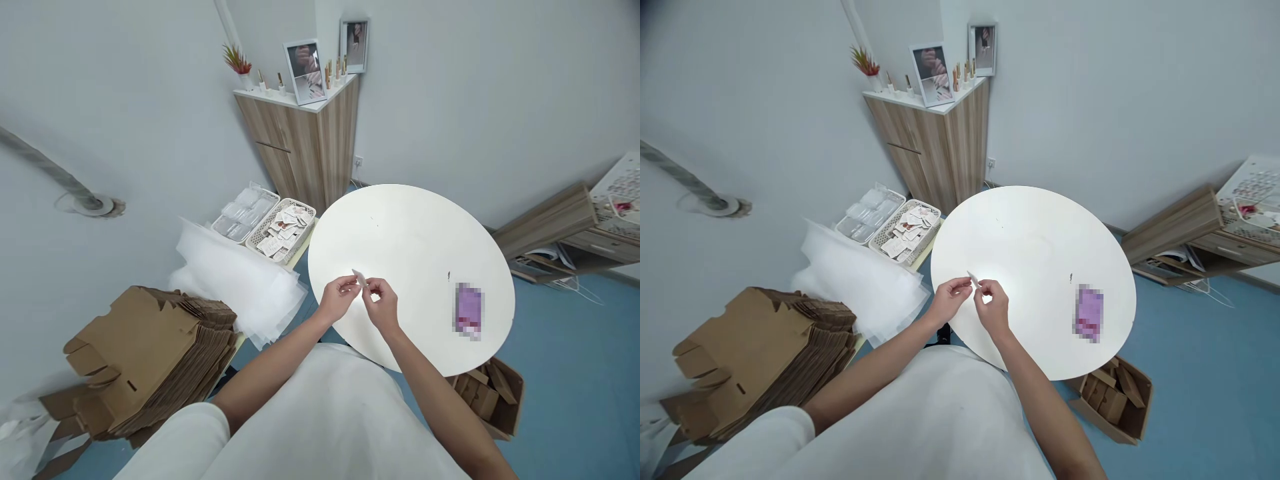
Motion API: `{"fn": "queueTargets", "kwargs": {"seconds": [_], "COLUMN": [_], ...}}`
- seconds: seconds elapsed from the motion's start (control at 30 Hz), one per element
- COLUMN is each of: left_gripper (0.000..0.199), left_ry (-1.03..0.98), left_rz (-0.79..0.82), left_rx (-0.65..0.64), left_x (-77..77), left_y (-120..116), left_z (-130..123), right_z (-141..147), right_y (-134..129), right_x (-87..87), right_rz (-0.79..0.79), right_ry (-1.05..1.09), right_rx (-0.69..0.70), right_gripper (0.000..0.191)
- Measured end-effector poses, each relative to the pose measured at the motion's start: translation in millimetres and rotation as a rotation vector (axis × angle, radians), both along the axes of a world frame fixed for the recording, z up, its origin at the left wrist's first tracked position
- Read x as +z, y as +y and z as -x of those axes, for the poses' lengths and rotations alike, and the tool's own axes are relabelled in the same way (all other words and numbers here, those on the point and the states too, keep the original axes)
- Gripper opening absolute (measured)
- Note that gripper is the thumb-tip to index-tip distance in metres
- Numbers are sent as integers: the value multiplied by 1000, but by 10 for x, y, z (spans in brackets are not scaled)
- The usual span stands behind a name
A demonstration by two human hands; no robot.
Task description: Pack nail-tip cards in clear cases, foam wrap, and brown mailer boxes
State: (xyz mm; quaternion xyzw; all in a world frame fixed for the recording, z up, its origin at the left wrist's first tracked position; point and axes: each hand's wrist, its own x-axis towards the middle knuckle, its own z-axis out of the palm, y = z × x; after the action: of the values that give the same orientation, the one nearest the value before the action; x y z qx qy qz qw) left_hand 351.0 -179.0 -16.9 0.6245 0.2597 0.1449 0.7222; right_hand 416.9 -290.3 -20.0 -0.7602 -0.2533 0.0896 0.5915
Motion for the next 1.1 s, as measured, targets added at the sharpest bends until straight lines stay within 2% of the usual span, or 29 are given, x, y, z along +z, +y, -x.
{"fn": "queueTargets", "kwargs": {"seconds": [0.07, 0.13, 0.23, 0.3, 0.43, 0.57, 0.67, 0.77, 0.93, 1.03, 1.1], "left_gripper": [30, 28, 29, 30, 35, 37, 36, 37, 35, 38, 54], "left_ry": [-55, -72, -46, -39, -23, -20, -31, -14, 53, 49, 53], "left_rz": [72, 118, 197, 255, 309, 313, 295, 245, 40, -74, -115], "left_rx": [-82, -82, -35, -43, -107, -159, -191, -221, -292, -295, -298], "left_x": [48, 73, 67, 55, 51, 60, 71, 81, 66, 51, 52], "left_y": [-138, -219, -241, -229, -234, -283, -309, -316, -343, -377, -388], "left_z": [2, -10, -45, -65, -86, -97, -99, -98, -110, -102, -83], "right_z": [50, 89, 111, 98, 20, -62, -100, -135, -201, -207, -192], "right_y": [-57, -121, -237, -320, -462, -549, -598, -667, -842, -944, -999], "right_x": [-11, -33, -58, -53, -1, 28, 5, -40, -135, -193, -223], "right_rz": [52, 87, 92, 84, 87, 60, 18, -44, -20, -2, -12], "right_ry": [-201, -340, -448, -451, -334, -191, -92, 52, 204, 250, 275], "right_rx": [46, 95, 140, 89, -84, -91, -52, 39, 253, 253, 208], "right_gripper": [3, 11, 24, 26, 28, 32, 38, 54, 68, 68, 69]}}
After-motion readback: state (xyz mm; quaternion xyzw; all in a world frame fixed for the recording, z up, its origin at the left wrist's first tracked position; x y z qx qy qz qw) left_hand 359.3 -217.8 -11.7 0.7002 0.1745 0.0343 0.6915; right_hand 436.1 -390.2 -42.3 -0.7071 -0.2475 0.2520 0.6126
